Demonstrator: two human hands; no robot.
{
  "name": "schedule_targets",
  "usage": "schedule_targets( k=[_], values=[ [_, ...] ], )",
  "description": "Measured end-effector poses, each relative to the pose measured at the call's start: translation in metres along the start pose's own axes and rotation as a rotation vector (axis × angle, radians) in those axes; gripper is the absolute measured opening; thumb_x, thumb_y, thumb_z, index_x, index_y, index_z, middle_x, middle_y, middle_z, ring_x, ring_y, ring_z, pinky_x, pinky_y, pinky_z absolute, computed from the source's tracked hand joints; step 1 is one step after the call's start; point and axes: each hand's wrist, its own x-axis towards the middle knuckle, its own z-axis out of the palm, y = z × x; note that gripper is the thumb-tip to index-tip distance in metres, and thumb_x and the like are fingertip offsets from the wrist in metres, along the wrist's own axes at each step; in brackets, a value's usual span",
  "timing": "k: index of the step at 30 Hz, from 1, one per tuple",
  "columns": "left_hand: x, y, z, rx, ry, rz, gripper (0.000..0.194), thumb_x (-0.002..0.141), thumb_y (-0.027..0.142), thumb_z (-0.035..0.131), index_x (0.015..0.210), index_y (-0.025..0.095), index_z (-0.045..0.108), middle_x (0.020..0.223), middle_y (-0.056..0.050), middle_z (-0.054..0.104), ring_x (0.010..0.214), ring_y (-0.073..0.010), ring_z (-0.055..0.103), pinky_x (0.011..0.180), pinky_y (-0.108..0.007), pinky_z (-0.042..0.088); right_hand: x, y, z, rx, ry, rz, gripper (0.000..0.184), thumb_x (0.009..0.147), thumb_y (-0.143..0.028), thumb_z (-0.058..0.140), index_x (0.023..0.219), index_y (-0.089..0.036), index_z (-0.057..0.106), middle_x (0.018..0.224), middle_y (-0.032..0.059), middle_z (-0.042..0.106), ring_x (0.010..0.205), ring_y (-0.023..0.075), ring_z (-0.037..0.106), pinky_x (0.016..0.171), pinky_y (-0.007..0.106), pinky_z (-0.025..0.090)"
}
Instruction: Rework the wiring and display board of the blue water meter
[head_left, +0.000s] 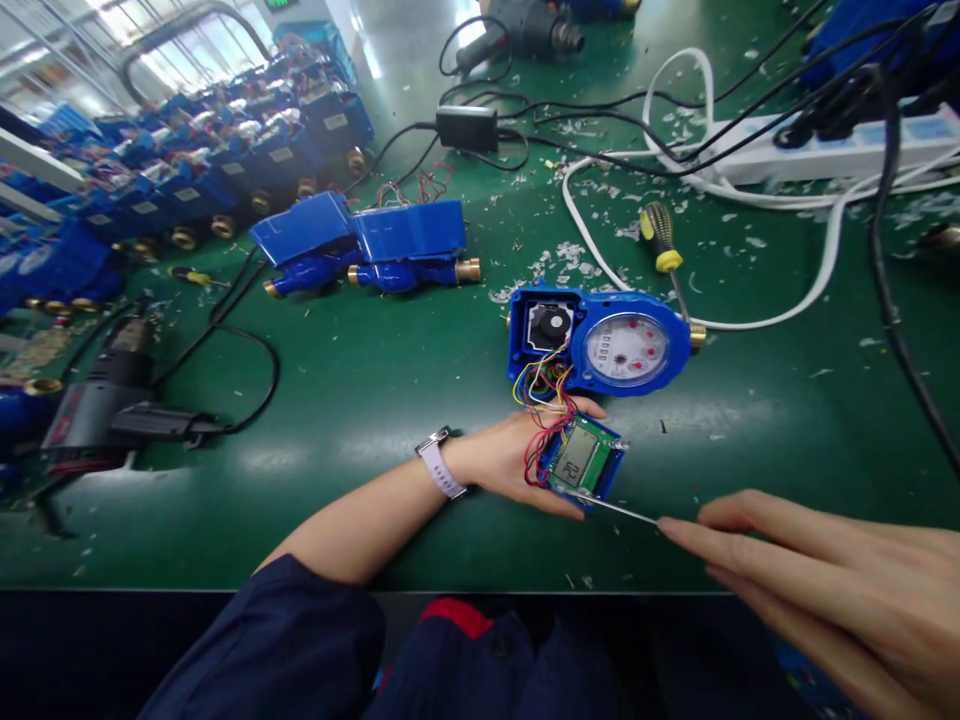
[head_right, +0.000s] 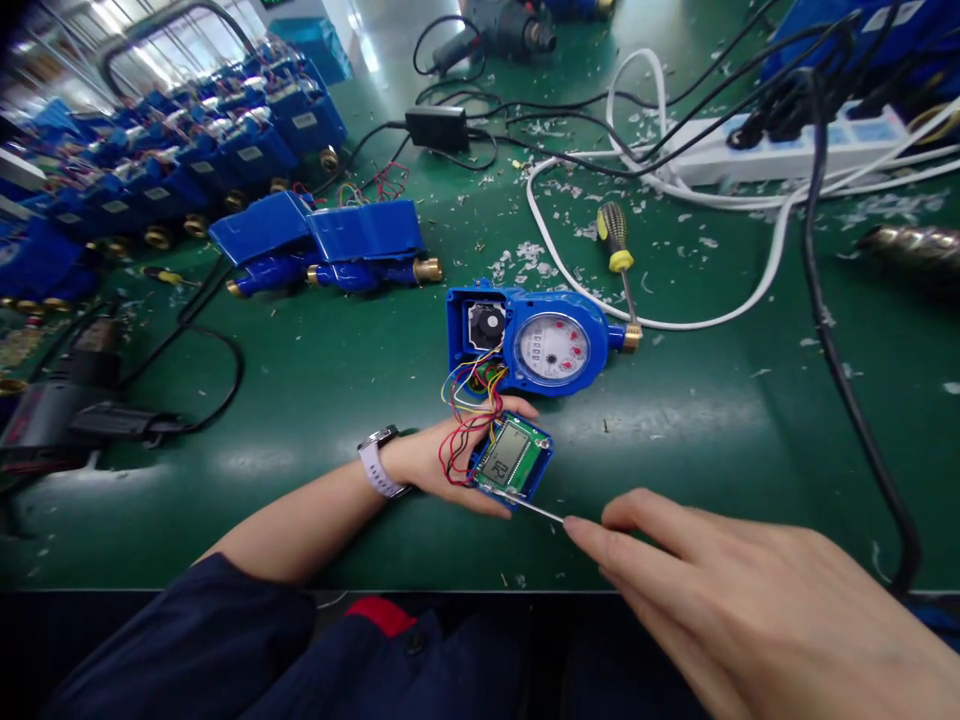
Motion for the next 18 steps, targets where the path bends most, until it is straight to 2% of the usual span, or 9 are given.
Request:
schedule_targets(
  k=[6, 10, 14, 18],
  values=[
    [0.001, -0.001, -0.001, 0.048, 0.006, -0.001, 0.084, 0.065, 0.044, 0.080, 0.134, 0.013, 0.043, 0.129, -0.019, 0.054, 0.112, -0.0303, 0.061, 0.103, -0.041, 0.047, -0.006, 0.000, 0.000, -0.055, -0.033, -0.006, 0.050, 0.090, -0.024, 0.039, 0.135, -0.038, 0.055, 0.115, 0.0016, 0.065, 0.072, 0.0168, 0.069, 0.045, 0.025, 0.050],
    [0.002, -0.003, 0.000, 0.071, 0.009, 0.021, 0.088, 0.058, 0.047, 0.083, 0.130, 0.014, 0.043, 0.124, -0.017, 0.058, 0.112, -0.0309, 0.060, 0.102, -0.043, 0.048, -0.006, -0.003, 0.000, 0.003, -0.052, 0.020, 0.045, 0.096, -0.026, 0.035, 0.137, -0.037, 0.053, 0.115, 0.0027, 0.064, 0.073, 0.0150, 0.069, 0.051, 0.023, 0.052],
    [0.001, -0.005, 0.001, 0.058, 0.026, 0.051, 0.077, 0.062, 0.043, 0.082, 0.124, 0.014, 0.047, 0.125, -0.018, 0.056, 0.115, -0.0302, 0.059, 0.102, -0.042, 0.049, -0.003, -0.010, 0.003, 0.081, -0.038, 0.070, 0.042, 0.099, -0.024, 0.034, 0.136, -0.031, 0.053, 0.115, 0.0052, 0.062, 0.075, 0.0138, 0.067, 0.053, 0.021, 0.052],
    [-0.001, -0.007, 0.001, 0.031, -0.004, 0.034, 0.082, 0.061, 0.045, 0.083, 0.127, 0.017, 0.044, 0.126, -0.016, 0.057, 0.114, -0.0285, 0.060, 0.100, -0.041, 0.050, -0.007, -0.017, 0.011, 0.161, -0.040, 0.096, 0.044, 0.099, -0.018, 0.034, 0.139, -0.028, 0.050, 0.111, 0.0057, 0.062, 0.075, 0.0113, 0.066, 0.058, 0.018, 0.053]
  ],
)
